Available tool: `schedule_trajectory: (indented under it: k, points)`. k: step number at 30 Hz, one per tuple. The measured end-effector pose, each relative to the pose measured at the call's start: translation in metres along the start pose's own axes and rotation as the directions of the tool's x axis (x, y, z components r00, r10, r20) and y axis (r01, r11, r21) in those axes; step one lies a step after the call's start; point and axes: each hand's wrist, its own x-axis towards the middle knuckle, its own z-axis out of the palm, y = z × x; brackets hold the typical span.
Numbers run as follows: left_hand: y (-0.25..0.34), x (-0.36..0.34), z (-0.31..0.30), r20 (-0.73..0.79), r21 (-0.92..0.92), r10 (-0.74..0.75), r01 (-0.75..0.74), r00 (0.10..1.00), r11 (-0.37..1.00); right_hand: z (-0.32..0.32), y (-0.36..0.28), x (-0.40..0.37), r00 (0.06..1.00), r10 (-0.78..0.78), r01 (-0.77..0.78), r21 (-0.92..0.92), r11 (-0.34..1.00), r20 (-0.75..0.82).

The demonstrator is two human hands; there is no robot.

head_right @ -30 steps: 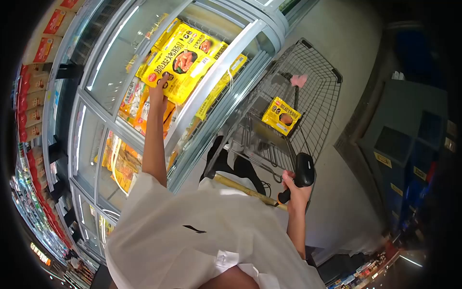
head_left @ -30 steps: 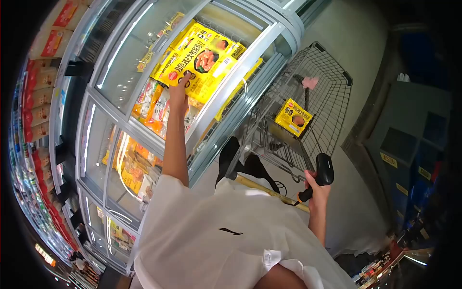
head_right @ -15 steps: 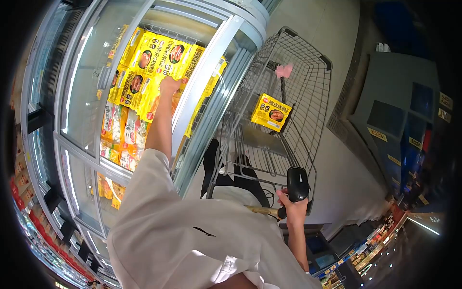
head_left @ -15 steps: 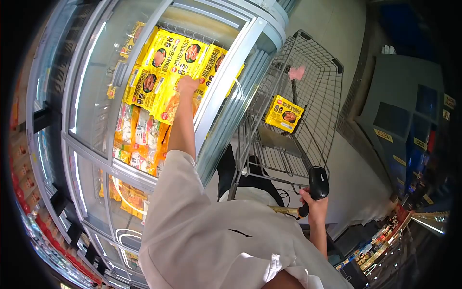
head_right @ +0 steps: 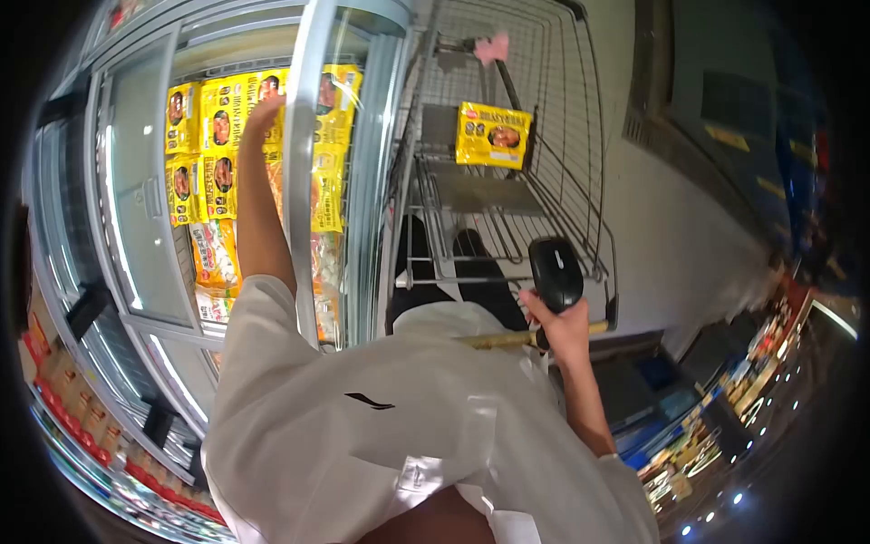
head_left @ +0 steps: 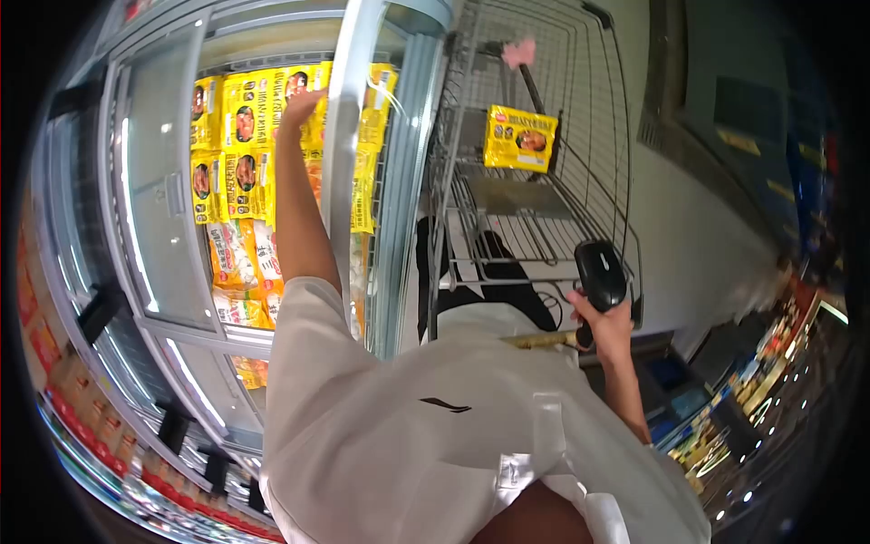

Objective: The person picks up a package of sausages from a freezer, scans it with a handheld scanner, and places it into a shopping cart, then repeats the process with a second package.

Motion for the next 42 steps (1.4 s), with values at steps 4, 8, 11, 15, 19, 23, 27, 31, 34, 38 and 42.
schedule_trajectory:
  k: [4,8,11,15,19,23,27,31,34,38,42]
  points:
    - [0.145,-0.049,0.086,-0.597,-0.124,0.223,-0.363,0.771,0.923,-0.022,0.002,-0.002,0.998,0.056,-0.053,0.085,0.995,-0.027]
    - [0.175,-0.053,0.229,-0.173,-0.244,0.289,-0.325,0.941,0.914,-0.053,0.021,-0.002,1.000,0.029,-0.029,0.084,0.996,0.005]
    - [0.094,0.006,0.355,0.335,-0.084,0.223,-0.207,0.916,0.975,-0.080,0.038,-0.003,1.000,-0.011,0.005,0.185,0.983,0.029]
    - [-0.023,0.083,0.439,0.444,0.842,0.044,-0.434,0.895,0.320,-0.118,0.073,0.008,0.984,0.095,-0.140,0.332,0.933,0.150]
    - [-0.077,0.128,0.484,0.442,0.880,0.118,-0.455,0.889,0.133,-0.151,0.119,0.014,0.982,0.173,-0.190,0.487,0.852,0.081]
    - [-0.069,0.117,0.517,0.357,0.933,-0.065,-0.353,0.932,0.070,-0.177,0.147,0.018,0.994,0.066,-0.103,0.507,0.856,0.091]
    - [-0.060,0.119,0.515,0.346,0.935,-0.167,-0.323,0.923,0.149,-0.194,0.162,0.020,0.988,0.071,-0.130,0.505,0.853,0.135]
    - [-0.039,0.101,0.504,0.477,0.839,-0.201,-0.375,0.856,0.394,-0.209,0.161,0.019,0.988,0.032,-0.105,0.509,0.855,0.150]
    - [-0.004,0.057,0.501,0.481,0.850,-0.129,-0.425,0.867,0.312,-0.216,0.160,0.009,0.993,0.085,-0.112,0.521,0.846,0.076]
    - [0.105,-0.018,0.480,0.521,0.713,-0.052,-0.400,0.852,0.576,-0.235,0.156,0.000,0.998,-0.051,0.030,0.568,0.822,0.021]
    - [0.244,-0.140,0.463,0.617,0.441,-0.037,-0.307,0.786,0.843,-0.252,0.153,-0.009,0.977,-0.196,0.207,0.588,0.782,-0.083]
